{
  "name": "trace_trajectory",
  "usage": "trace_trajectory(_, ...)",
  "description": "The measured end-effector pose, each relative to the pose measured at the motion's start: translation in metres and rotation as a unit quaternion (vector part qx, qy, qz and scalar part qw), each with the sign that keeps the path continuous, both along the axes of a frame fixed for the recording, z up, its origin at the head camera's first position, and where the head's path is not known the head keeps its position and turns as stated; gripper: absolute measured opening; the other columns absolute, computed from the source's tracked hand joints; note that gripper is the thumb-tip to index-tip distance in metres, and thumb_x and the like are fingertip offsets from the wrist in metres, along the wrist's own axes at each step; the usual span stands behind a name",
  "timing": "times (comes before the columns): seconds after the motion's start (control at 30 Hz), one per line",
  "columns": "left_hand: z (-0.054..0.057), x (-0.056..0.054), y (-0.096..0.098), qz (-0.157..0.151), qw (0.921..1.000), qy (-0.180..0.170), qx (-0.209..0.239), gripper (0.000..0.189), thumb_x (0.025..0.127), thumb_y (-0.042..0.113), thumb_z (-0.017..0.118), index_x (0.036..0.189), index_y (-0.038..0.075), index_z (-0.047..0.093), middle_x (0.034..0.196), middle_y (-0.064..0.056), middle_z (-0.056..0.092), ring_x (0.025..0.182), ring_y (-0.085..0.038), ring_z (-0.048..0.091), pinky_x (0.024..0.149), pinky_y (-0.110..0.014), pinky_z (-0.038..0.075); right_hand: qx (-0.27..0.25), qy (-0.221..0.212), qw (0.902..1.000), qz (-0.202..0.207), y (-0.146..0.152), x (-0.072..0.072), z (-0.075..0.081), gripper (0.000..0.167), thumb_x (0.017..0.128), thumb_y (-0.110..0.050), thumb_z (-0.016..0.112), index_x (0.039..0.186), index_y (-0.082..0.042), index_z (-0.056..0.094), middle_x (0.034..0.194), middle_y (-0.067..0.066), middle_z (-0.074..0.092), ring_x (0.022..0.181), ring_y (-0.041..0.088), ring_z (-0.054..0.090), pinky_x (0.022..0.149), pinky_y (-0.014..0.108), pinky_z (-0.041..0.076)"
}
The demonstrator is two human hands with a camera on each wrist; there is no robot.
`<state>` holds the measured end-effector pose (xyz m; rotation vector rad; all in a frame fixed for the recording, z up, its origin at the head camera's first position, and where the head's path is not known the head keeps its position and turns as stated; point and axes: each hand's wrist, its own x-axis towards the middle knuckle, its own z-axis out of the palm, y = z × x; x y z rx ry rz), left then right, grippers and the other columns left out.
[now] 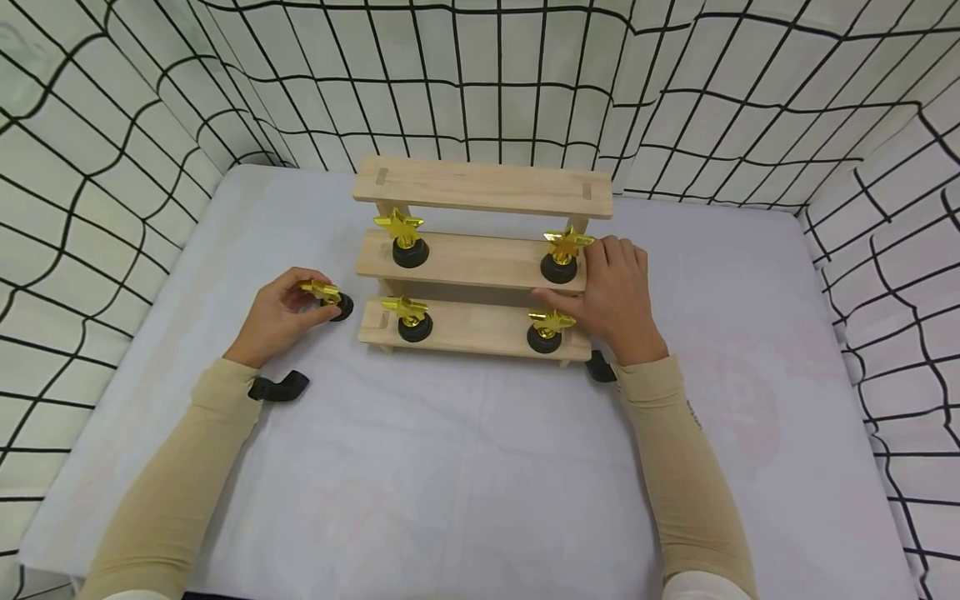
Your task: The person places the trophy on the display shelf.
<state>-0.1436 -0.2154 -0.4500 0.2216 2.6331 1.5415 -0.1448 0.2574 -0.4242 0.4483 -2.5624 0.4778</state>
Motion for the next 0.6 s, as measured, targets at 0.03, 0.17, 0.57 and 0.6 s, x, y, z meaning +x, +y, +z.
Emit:
trace_trajectory(0.03,-0.001,0.000,-0.001,-0.001,1.0000,0.003,0.009,0.044,0.088,0.008,0.082,0.126,0.007,0.061,0.126,0.000,0.061,0.110,0.002,0.060,0.098,-0.008,0.048,-0.001,-0.002,1.0000,-0.001,0.000,0.000,0.000,0.111,0.076,-0.100,0.038,0.110,0.004,0.058,0.092,0.020,0.050,0.084,0.039,0.046,0.083,0.055,0.034)
trace_trajectory(0.17,-0.005,0.000,-0.006,-0.009,0.9985,0.017,0.052,0.049,0.086,0.000,0.081,0.128,0.002,0.058,0.122,0.006,0.062,0.113,0.001,0.061,0.101,-0.008,0.049,-0.003,-0.011,0.9999,-0.003,-0.001,0.000,0.001,0.113,0.076,-0.101,0.037,0.113,0.004,0.058,0.092,0.021,0.050,0.086,0.039,0.046,0.085,0.056,0.034)
trace_trajectory(0.57,-0.011,0.002,-0.011,-0.034,0.9942,0.019,0.100,0.052,0.085,-0.011,0.077,0.130,0.001,0.054,0.124,0.008,0.061,0.118,0.002,0.060,0.107,-0.009,0.048,-0.009,-0.001,0.9999,0.006,0.000,0.001,-0.001,0.110,0.076,-0.099,0.043,0.107,0.005,0.057,0.089,0.021,0.047,0.084,0.040,0.044,0.084,0.057,0.033)
trace_trajectory(0.6,-0.011,0.002,-0.011,-0.036,0.9942,0.021,0.099,0.053,0.085,-0.012,0.077,0.130,0.001,0.054,0.125,0.008,0.060,0.119,0.002,0.060,0.107,-0.009,0.048,-0.010,-0.001,0.9999,0.007,0.000,0.001,-0.001,0.109,0.076,-0.099,0.044,0.107,0.005,0.057,0.089,0.021,0.047,0.084,0.040,0.044,0.084,0.057,0.033)
